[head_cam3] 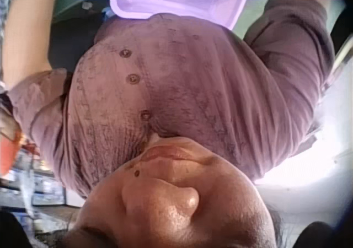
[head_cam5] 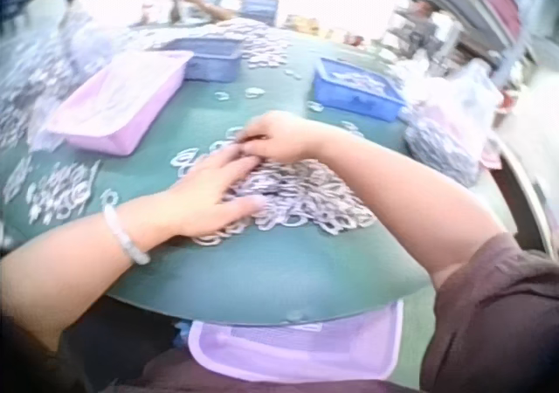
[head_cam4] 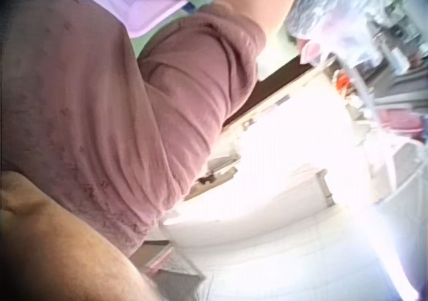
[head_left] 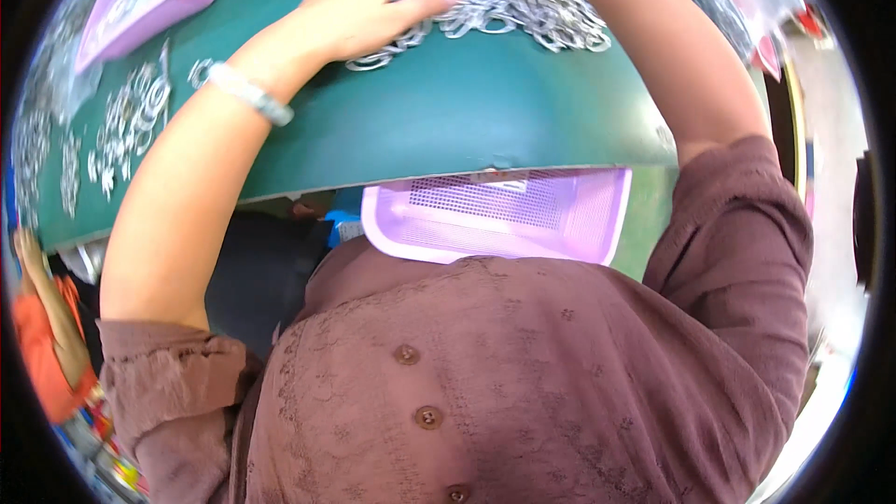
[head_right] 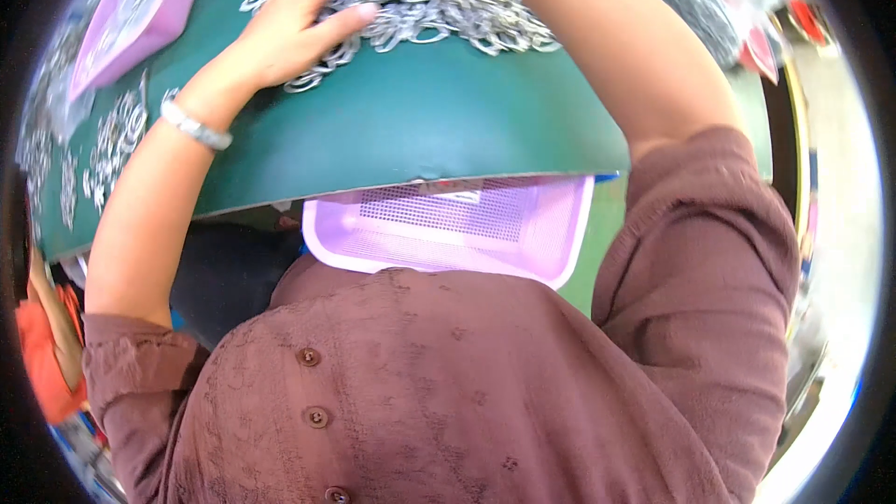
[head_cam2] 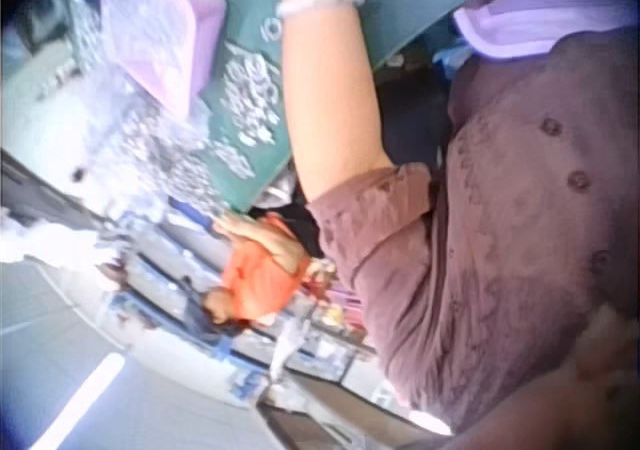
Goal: The person sorts metal leaf-shaped pieces by hand, picking them from a pile and placing them into a purple tray. The person then lifts the tray, pours the sorted pieces into a bag, and places the tray back under the table.
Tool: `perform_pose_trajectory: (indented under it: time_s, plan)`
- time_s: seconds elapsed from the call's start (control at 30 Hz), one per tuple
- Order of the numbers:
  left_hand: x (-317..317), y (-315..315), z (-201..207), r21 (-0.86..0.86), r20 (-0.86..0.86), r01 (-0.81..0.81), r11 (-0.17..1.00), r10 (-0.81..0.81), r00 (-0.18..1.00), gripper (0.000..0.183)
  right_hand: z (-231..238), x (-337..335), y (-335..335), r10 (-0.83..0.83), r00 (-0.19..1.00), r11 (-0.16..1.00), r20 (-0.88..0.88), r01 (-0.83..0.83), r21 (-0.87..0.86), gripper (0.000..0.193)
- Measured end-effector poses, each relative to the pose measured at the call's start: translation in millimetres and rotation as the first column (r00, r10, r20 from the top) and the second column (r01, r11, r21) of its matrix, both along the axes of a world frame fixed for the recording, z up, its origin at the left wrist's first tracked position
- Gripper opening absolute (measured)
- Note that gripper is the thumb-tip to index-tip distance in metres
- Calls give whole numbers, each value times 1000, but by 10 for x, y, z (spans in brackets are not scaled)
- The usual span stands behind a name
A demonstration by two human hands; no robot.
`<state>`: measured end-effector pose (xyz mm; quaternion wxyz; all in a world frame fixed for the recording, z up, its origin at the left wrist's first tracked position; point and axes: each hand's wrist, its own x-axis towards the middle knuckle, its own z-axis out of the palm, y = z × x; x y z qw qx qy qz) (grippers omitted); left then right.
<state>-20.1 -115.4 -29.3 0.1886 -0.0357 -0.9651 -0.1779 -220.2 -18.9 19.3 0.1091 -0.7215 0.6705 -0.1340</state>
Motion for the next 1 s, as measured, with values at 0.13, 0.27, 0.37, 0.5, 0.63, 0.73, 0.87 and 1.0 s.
perform_pose_trajectory:
  time_s: [0.13, 0.27, 0.37, 0.5, 0.63, 0.73, 0.87, 1.0]
  plan:
    - [-63, 5, 66, 196, 83, 65, 978, -83, 993, 59, -23, 23, 190, -70, 996, 951, -59, 49, -306, 45]
    - [50, -51, 58, -157, 105, -127, 979, 144, 984, 62, -32, 277, 310, -63, 995, 997, -72, 60, -39, 62]
    - [91, -23, 82, -143, 179, -103, 984, 128, 975, 70, -19, 189, 544, -52, 998, 997, -18, 53, 50, 67]
    - [239, -12, 13, -72, 155, -59, 996, 70, 985, 70, -137, 397, 805, -34, 971, 997, -238, 15, -81, 67]
    - [368, 110, 94, -105, 214, -40, 994, 62, 975, 67, 3, 511, 959, -25, 978, 999, -205, 33, 33, 75]
    - [470, 227, 171, -122, 223, -20, 992, 47, 974, 62, -146, 633, 1113, -182, 933, 973, -311, 127, -191, 42]
    - [612, 363, 182, -132, 187, -26, 991, 51, 981, 55, -78, 821, 1407, -201, 934, 956, -295, 121, -266, 42]
    - [685, 453, 173, -69, 199, 22, 997, -8, 980, 51, -35, 906, 1558, -156, 968, 975, -197, 119, -186, 46]
